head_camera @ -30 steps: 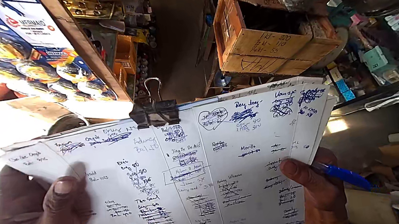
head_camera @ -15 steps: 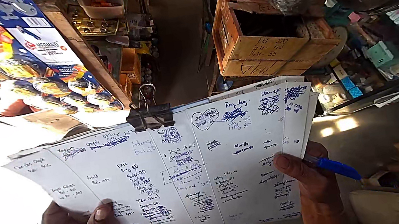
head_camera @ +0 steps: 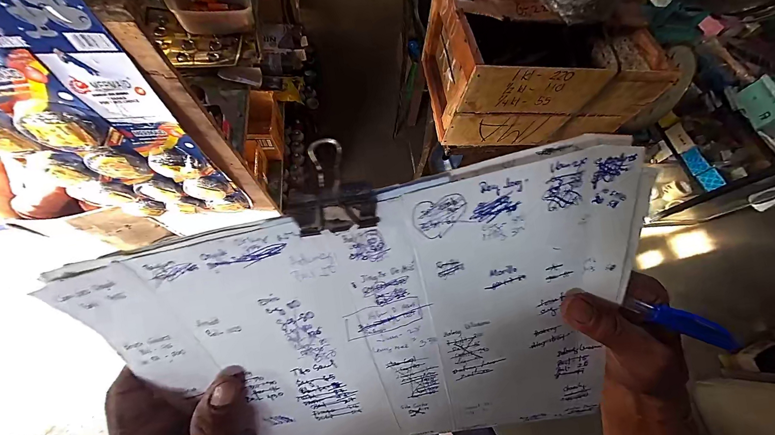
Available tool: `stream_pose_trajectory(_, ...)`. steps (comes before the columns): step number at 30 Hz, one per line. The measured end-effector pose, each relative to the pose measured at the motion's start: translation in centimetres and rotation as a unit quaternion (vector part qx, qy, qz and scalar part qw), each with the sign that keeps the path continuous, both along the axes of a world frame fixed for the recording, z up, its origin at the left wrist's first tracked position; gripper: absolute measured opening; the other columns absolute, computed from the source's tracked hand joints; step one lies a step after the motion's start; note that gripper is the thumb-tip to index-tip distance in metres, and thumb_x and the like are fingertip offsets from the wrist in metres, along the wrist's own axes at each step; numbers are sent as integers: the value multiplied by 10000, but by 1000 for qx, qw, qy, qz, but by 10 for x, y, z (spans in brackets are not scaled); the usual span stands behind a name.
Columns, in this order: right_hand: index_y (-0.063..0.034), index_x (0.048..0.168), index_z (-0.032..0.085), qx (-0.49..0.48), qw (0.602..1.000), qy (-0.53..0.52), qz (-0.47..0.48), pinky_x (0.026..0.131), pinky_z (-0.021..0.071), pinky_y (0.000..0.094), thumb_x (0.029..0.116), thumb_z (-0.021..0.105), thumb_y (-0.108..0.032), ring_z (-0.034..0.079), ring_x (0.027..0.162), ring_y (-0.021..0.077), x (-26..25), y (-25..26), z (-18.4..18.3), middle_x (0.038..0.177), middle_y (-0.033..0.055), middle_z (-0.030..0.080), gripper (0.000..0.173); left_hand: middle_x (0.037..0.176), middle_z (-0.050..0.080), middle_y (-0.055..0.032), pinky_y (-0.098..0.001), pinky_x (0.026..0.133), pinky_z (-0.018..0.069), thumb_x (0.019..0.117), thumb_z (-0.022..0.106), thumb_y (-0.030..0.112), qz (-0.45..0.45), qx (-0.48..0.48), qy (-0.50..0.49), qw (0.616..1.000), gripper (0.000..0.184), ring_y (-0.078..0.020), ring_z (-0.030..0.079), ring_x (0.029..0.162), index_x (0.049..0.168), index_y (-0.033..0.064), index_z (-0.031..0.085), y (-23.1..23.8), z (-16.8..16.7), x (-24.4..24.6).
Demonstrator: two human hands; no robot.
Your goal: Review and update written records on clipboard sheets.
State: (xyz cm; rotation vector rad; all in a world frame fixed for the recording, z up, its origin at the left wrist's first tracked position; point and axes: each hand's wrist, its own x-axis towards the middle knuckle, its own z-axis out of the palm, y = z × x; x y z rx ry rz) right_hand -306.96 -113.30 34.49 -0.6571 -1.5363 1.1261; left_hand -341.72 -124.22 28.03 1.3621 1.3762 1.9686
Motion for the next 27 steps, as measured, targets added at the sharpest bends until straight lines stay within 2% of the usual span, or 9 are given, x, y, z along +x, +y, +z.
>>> stream_pose_trajectory(4, -291, 1142, 759, -3, 1000, -6, -27, 861, 573, 124, 974, 686, -217, 699, 944, -66, 4, -3, -2, 1047, -177, 762, 197, 1169, 729, 124, -219, 848, 616, 953, 732, 220, -29, 9, -4, 1000, 502, -34, 720, 973, 1394, 149, 504, 7, 6, 6)
stream_pose_trajectory(9, -272, 1129, 764, -31, 996, 0, -86, 857, 587, 147, 947, 718, -222, 715, 940, -38, 5, -15, -2, 1035, -142, 774, 195, 1186, 730, 119, -208, 853, 615, 933, 753, 209, -62, 10, -37, 997, 495, -37, 721, 989, 1380, 192, 541, 16, 5, 11)
stream_pose_trajectory(17, -257, 1109, 767, -49, 986, -9, -158, 857, 589, 154, 927, 737, -224, 720, 934, -26, 26, -30, -4, 1017, -128, 778, 187, 1194, 728, 116, -203, 842, 619, 939, 748, 210, -117, -2, -56, 992, 504, -35, 725, 976, 1393, 206, 528, 29, 1, 30)
stream_pose_trajectory(22, -249, 1094, 770, -51, 981, 9, -186, 844, 594, 157, 909, 753, -217, 724, 915, -21, 50, -35, -6, 1000, -123, 781, 188, 1178, 732, 117, -206, 826, 625, 943, 743, 209, -132, 3, -47, 990, 494, -35, 726, 963, 1390, 204, 533, 33, 8, 54)
stream_pose_trajectory(27, -255, 1056, 768, -54, 973, 11, -226, 826, 593, 150, 891, 765, -223, 721, 891, -32, 94, -46, -8, 966, -133, 780, 168, 1178, 731, 113, -212, 837, 623, 943, 742, 207, -157, 7, -39, 987, 495, -39, 725, 971, 1392, 206, 532, 35, 13, 99)
